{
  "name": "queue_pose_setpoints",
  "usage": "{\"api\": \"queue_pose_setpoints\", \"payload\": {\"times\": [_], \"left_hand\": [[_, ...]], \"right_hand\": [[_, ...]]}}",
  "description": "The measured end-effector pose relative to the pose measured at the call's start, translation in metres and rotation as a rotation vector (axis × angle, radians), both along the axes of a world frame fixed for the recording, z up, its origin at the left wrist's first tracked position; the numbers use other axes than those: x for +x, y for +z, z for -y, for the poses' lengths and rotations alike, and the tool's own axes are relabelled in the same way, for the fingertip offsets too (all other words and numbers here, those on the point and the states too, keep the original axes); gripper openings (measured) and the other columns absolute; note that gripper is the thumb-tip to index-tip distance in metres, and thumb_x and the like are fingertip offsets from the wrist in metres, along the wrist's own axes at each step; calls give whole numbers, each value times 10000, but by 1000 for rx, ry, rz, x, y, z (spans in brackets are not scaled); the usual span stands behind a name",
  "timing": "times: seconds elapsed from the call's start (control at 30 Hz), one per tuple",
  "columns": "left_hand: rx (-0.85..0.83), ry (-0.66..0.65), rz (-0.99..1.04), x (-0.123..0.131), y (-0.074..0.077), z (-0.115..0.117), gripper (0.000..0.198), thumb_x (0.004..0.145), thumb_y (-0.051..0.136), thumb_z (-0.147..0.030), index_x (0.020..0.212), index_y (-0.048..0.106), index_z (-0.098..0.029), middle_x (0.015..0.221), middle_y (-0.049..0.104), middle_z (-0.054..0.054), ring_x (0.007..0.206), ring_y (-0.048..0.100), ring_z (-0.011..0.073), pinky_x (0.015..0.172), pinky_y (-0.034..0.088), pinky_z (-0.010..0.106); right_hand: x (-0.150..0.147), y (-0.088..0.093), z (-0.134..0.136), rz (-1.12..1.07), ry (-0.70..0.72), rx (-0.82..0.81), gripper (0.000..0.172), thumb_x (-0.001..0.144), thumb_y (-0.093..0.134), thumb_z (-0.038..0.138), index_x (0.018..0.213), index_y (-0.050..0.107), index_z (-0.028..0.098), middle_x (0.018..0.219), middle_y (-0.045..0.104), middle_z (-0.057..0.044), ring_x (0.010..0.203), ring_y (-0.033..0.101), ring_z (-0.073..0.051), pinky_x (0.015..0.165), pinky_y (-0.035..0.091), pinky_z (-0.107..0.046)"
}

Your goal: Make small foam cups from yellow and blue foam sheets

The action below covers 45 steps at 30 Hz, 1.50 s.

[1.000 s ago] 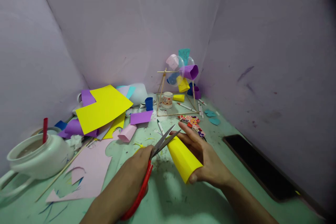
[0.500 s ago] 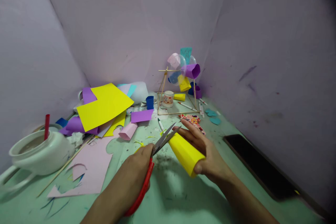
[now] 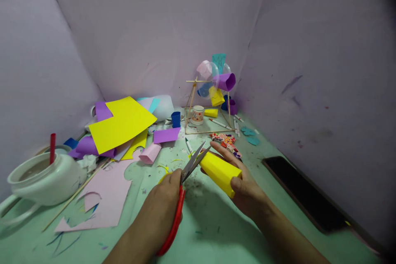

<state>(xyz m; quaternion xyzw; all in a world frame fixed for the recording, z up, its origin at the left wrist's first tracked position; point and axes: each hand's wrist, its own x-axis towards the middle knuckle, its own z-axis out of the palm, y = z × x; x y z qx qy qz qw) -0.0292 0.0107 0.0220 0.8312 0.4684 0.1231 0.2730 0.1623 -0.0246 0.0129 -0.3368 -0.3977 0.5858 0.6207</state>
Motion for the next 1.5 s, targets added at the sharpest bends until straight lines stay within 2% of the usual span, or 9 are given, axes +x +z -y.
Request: {"api": "queue_pose_setpoints", "payload": {"times": [0.43, 0.6, 0.77, 0.9, 1.0, 1.13, 1.23, 1.37, 1.5], "left_hand": [[-37, -39, -30, 1, 6, 0, 620, 615, 385, 22, 1192, 446, -196, 985, 658, 73, 943, 623, 212, 813, 457, 310], [-10, -75, 22, -5, 3, -2, 474, 657, 387, -17, 1077, 490, -212, 874, 669, 34, 786, 635, 183, 690, 455, 265], [81, 17, 107, -11, -1, -10, 239, 792, 385, -169, 1004, 484, -215, 705, 637, -1, 582, 586, 153, 554, 421, 235], [-5, 1, 209, -4, -2, -9, 163, 828, 364, -245, 924, 491, -210, 702, 647, 7, 590, 589, 152, 563, 422, 235], [-61, -27, 264, 3, -5, -5, 161, 838, 352, -258, 908, 487, -205, 746, 666, 26, 622, 601, 158, 577, 425, 240], [-77, 24, 278, 6, -5, 0, 196, 868, 330, -315, 901, 491, -208, 727, 652, 18, 610, 587, 157, 567, 417, 241], [-85, 21, 273, 8, -3, 3, 179, 867, 348, -314, 908, 487, -209, 736, 647, 11, 617, 584, 153, 579, 416, 239], [-138, -2, 243, 8, 1, 5, 178, 863, 372, -317, 954, 483, -212, 782, 655, 14, 680, 603, 158, 621, 429, 242], [-113, 92, 120, 4, 3, -1, 223, 866, 335, -323, 990, 478, -205, 765, 652, 39, 676, 609, 189, 617, 430, 272]], "right_hand": [[3, -8, -3, 125, -55, 60, 938, 494, 818, 477, 1315, 419, 260, 1291, 522, -113, 1109, 538, -323, 909, 414, -420], [5, -8, -4, 170, -63, 71, 970, 474, 826, 488, 1319, 408, 260, 1312, 508, -115, 1158, 504, -332, 965, 376, -444], [1, -6, -5, 17, -30, 35, 886, 514, 840, 376, 1286, 421, 253, 1269, 525, -124, 1175, 491, -313, 939, 416, -451], [-2, -6, -7, -92, 44, -14, 827, 516, 838, 369, 1241, 467, 225, 1284, 493, -149, 1188, 462, -312, 921, 428, -451], [-6, -7, -7, -122, 115, -19, 856, 496, 844, 396, 1242, 461, 226, 1311, 464, -154, 1206, 442, -317, 926, 415, -473], [-15, -9, -6, -84, 157, -14, 850, 487, 854, 366, 1228, 461, 228, 1325, 459, -128, 1219, 438, -302, 984, 356, -460], [-18, -12, -5, -42, 130, -28, 860, 503, 848, 361, 1245, 434, 226, 1261, 513, -119, 1149, 503, -292, 931, 398, -421], [-14, -14, -6, -25, 106, -72, 773, 628, 781, 308, 1290, 387, 251, 1062, 618, -67, 929, 612, -215, 787, 462, -341], [-6, -10, -7, -17, 86, -136, 652, 645, 753, 273, 1229, 464, 246, 903, 648, -28, 744, 610, -151, 680, 465, -279]]}}
